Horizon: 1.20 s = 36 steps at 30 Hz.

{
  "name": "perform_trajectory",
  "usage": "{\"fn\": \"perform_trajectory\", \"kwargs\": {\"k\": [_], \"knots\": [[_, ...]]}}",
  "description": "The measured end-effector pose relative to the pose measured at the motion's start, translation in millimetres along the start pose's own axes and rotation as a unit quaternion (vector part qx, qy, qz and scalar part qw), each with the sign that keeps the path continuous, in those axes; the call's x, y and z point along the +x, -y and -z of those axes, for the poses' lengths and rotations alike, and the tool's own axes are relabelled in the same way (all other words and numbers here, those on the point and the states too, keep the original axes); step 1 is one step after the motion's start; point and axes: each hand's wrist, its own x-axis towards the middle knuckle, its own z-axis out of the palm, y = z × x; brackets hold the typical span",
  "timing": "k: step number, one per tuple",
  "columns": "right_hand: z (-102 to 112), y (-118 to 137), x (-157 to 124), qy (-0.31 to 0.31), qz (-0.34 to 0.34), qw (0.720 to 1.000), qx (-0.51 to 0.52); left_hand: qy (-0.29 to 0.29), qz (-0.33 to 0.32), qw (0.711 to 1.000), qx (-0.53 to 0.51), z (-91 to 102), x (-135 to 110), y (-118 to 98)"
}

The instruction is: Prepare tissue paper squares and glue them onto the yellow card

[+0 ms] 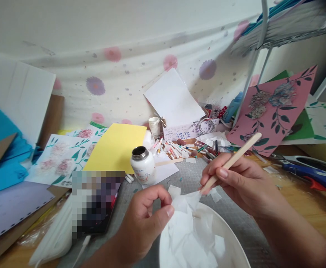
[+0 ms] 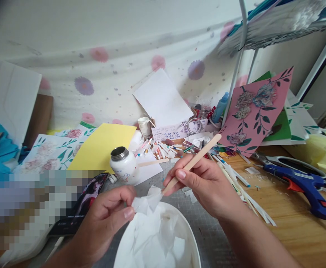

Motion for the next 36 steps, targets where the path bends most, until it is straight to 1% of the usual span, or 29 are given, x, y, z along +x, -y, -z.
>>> {"fn": "perform_trajectory", "kwargs": {"k": [7, 10, 12, 14, 16, 18, 19, 21, 22, 23, 24, 26, 27, 28, 30, 31, 32, 34, 36], "knots": [[8, 3, 2, -0.023, 0.004, 1.000, 0.018, 0.004, 0.015, 1.000, -0.023, 1.9, -1, 5], [16, 6, 2, -0.028, 0.010, 0.999, 0.021, 0.004, 0.013, 1.000, -0.024, 3.3, 0, 5], [20, 9, -1, -0.018, 0.019, 1.000, 0.017, 0.014, -0.001, 1.000, -0.011, 3.9, 1, 1], [19, 12, -5, 0.028, 0.023, 0.999, -0.001, 0.032, -0.034, 0.998, 0.044, 3.6, 2, -6], [15, 15, -10, 0.106, 0.011, 0.993, -0.048, 0.069, -0.071, 0.986, 0.132, 2.1, 3, -15], [10, 18, -13, 0.198, -0.010, 0.972, -0.129, 0.115, -0.092, 0.967, 0.206, 0.6, 2, -21], [7, 19, -14, 0.237, -0.018, 0.957, -0.168, 0.134, -0.098, 0.961, 0.223, 0.3, 2, -23], [5, 19, -13, 0.288, -0.014, 0.935, -0.205, 0.154, -0.112, 0.958, 0.217, 1.1, 1, -23], [6, 18, -12, 0.294, -0.007, 0.935, -0.200, 0.148, -0.116, 0.962, 0.200, 2.1, 1, -21], [7, 17, -10, 0.282, 0.001, 0.942, -0.185, 0.128, -0.115, 0.969, 0.179, 3.4, 1, -19], [10, 15, -8, 0.258, 0.009, 0.952, -0.168, 0.099, -0.104, 0.977, 0.157, 4.8, 1, -16], [14, 10, -5, 0.198, 0.004, 0.967, -0.159, 0.019, -0.058, 0.990, 0.128, 7.3, 5, -9], [16, 8, -4, 0.177, -0.007, 0.969, -0.173, -0.019, -0.033, 0.992, 0.121, 8.2, 8, -6], [17, 6, -3, 0.167, -0.022, 0.966, -0.198, -0.044, -0.011, 0.991, 0.122, 8.7, 11, -1], [18, 4, -2, 0.179, -0.062, 0.944, -0.271, -0.055, 0.017, 0.987, 0.153, 8.8, 19, 8], [17, 3, -2, 0.195, -0.080, 0.927, -0.309, -0.042, 0.023, 0.980, 0.192, 8.4, 24, 14], [16, 3, -2, 0.214, -0.093, 0.911, -0.341, -0.017, 0.027, 0.970, 0.240, 7.6, 27, 20], [14, 4, -3, 0.249, -0.097, 0.884, -0.384, 0.038, 0.025, 0.941, 0.335, 5.3, 34, 32], [11, 6, -4, 0.271, -0.078, 0.874, -0.397, 0.081, 0.023, 0.920, 0.383, 1.7, 38, 43]]}}
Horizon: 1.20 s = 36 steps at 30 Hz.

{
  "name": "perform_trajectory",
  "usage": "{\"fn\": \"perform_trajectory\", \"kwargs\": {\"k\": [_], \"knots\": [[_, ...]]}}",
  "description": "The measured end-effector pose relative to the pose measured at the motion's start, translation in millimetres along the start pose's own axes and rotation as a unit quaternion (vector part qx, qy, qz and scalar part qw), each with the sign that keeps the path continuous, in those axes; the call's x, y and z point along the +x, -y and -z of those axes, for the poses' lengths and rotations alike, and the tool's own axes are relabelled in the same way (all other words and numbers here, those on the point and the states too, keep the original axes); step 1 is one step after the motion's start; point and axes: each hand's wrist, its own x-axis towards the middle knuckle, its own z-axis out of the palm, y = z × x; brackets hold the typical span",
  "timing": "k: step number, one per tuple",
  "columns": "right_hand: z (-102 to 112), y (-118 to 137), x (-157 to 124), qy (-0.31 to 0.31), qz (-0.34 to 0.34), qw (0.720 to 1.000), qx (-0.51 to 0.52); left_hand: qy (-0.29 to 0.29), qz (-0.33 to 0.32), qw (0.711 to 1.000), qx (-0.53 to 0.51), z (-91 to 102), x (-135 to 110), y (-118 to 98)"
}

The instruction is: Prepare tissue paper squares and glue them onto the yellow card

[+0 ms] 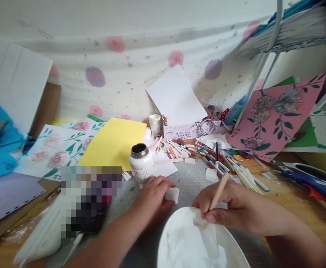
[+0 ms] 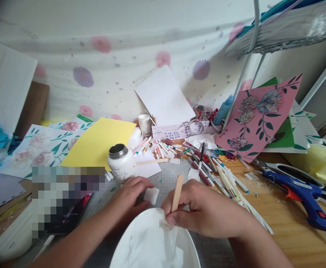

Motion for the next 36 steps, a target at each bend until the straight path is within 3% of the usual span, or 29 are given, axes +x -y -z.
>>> {"fn": "perform_trajectory", "kwargs": {"k": [5, 9, 14, 19, 21, 25, 28, 31, 33, 36], "knots": [[-1, 4, 2, 0.010, 0.064, 0.998, 0.006, 0.021, 0.002, 1.000, 0.016, -14.3, 7, 2], [-3, 5, 4, 0.003, 0.078, 0.997, 0.001, 0.013, 0.013, 1.000, -0.006, -15.6, 10, 2], [-5, 0, 4, -0.065, 0.037, 0.997, -0.012, -0.020, 0.041, 0.993, -0.112, -7.8, 10, 1], [-13, -7, 8, -0.136, -0.027, 0.990, -0.006, -0.048, 0.072, 0.963, -0.256, 6.7, -1, -7], [-16, -7, 11, -0.144, -0.040, 0.989, 0.013, -0.065, 0.078, 0.932, -0.348, 12.8, -7, -12], [-19, -4, 13, -0.175, -0.019, 0.979, 0.102, -0.082, 0.080, 0.805, -0.582, 23.3, -15, -20], [-18, -2, 12, -0.212, 0.028, 0.960, 0.182, -0.061, 0.086, 0.778, -0.620, 28.9, -18, -23], [-20, -3, 11, -0.236, 0.083, 0.938, 0.239, -0.047, 0.092, 0.799, -0.592, 31.0, -22, -23], [-23, -3, 11, -0.246, 0.107, 0.930, 0.253, -0.066, 0.072, 0.850, -0.518, 30.5, -24, -23], [-27, 0, 12, -0.265, 0.118, 0.925, 0.246, -0.141, 0.002, 0.918, -0.370, 28.4, -28, -24]]}}
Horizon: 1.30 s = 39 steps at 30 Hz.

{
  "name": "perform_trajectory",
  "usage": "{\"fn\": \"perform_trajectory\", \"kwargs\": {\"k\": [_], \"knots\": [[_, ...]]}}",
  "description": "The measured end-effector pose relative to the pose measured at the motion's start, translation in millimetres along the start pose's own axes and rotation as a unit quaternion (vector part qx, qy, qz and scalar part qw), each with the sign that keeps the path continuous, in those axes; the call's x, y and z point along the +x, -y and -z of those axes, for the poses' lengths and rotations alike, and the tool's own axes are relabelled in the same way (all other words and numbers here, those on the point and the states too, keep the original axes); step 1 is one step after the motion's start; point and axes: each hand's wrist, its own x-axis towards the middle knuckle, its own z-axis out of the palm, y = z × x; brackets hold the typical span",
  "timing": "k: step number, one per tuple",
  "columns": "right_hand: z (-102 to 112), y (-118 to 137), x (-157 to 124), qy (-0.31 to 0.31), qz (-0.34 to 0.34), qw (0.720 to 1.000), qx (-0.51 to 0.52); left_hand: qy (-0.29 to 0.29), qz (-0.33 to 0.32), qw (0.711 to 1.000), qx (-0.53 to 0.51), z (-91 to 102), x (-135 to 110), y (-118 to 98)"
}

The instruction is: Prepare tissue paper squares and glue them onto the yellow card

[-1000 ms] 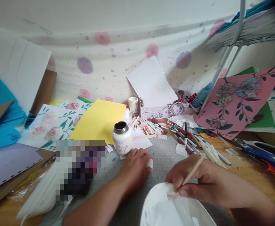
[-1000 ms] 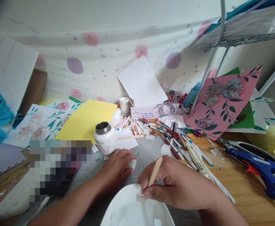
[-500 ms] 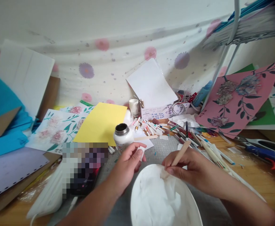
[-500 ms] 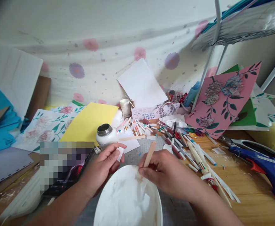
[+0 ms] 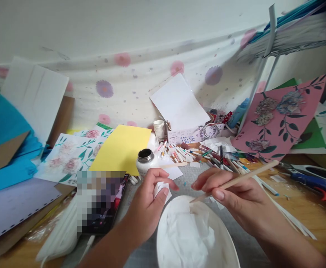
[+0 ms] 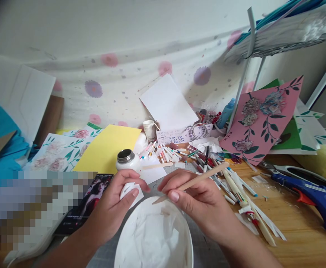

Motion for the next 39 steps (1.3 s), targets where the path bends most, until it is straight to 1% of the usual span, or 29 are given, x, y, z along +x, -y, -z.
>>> {"fn": "perform_trajectory", "kwargs": {"k": [1, 2, 5, 9, 13, 18, 22, 26, 29, 31, 34, 36, 39], "knots": [[-2, 0, 0, -0.005, 0.006, 1.000, -0.006, -0.008, -0.024, 0.999, 0.020, -0.9, -2, -1], [-4, 1, 0, -0.010, 0.014, 1.000, -0.012, -0.009, -0.033, 0.999, 0.022, -1.9, -3, -1], [-9, 2, 2, -0.016, 0.031, 0.999, -0.021, 0.005, -0.012, 1.000, -0.029, -4.6, -7, -6], [-12, 3, 3, -0.015, 0.029, 0.999, -0.003, 0.005, -0.006, 0.996, -0.091, -5.8, -9, -11], [-15, 5, 2, 0.007, 0.015, 1.000, 0.017, 0.001, 0.004, 0.986, -0.164, -7.4, -9, -10], [-24, 9, 2, 0.034, -0.001, 0.999, 0.036, 0.022, 0.000, 0.979, -0.200, -11.4, -10, -8], [-27, 11, 1, 0.050, 0.010, 0.999, 0.018, 0.019, 0.018, 0.984, -0.179, -9.6, -10, -9], [-25, 9, -1, 0.016, 0.034, 0.999, -0.027, 0.017, 0.032, 0.988, -0.150, -4.4, -8, -8], [-24, 7, -1, 0.008, 0.039, 0.999, -0.016, 0.010, 0.042, 0.993, -0.106, -2.7, -7, -6], [-24, 6, 0, 0.012, 0.046, 0.999, -0.009, -0.001, 0.030, 0.997, -0.075, -4.0, -6, -7], [-24, 6, 1, -0.001, 0.071, 0.997, -0.037, -0.009, 0.024, 0.997, -0.076, -7.8, -6, -9], [-24, 6, 2, -0.015, 0.090, 0.994, -0.058, -0.005, 0.030, 0.996, -0.083, -9.5, -6, -11], [-23, 5, 3, -0.023, 0.104, 0.992, -0.063, 0.004, 0.035, 0.996, -0.086, -9.0, -6, -13]]}}
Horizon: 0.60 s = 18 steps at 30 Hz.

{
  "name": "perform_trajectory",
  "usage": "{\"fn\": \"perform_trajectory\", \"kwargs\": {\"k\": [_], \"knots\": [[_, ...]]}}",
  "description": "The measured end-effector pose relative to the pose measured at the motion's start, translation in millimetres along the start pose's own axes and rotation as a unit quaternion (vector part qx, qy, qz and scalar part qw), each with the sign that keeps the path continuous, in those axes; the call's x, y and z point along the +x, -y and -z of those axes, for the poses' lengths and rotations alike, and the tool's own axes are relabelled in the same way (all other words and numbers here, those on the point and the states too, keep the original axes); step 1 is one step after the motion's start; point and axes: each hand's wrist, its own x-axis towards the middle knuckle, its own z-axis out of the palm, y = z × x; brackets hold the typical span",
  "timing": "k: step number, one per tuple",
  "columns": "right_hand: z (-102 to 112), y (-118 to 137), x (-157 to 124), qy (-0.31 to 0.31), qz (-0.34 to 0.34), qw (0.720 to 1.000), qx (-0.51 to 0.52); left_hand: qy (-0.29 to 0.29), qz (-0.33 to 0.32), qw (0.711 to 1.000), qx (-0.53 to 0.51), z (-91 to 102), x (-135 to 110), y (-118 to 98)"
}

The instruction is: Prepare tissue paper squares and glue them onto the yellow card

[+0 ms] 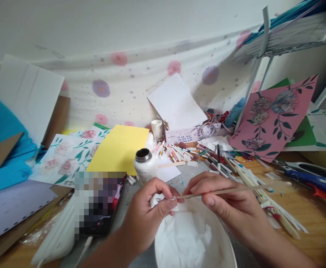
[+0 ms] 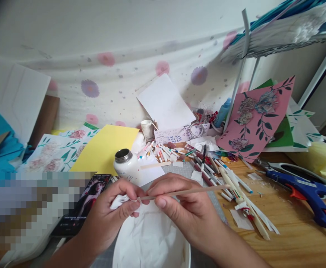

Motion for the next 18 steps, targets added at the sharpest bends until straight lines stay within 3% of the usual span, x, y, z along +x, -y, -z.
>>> {"fn": "perform_trajectory", "kwargs": {"k": [10, 18], "knots": [[6.1, -0.5, -3.0, -0.025, -0.030, 0.999, -0.026, 0.024, -0.020, 0.996, -0.082, 4.8, -2.1, 2.9], [3.2, 4.6, 0.9, -0.012, 0.010, 1.000, -0.022, 0.032, 0.040, 0.977, -0.207, 3.1, -0.9, 5.1]]}}
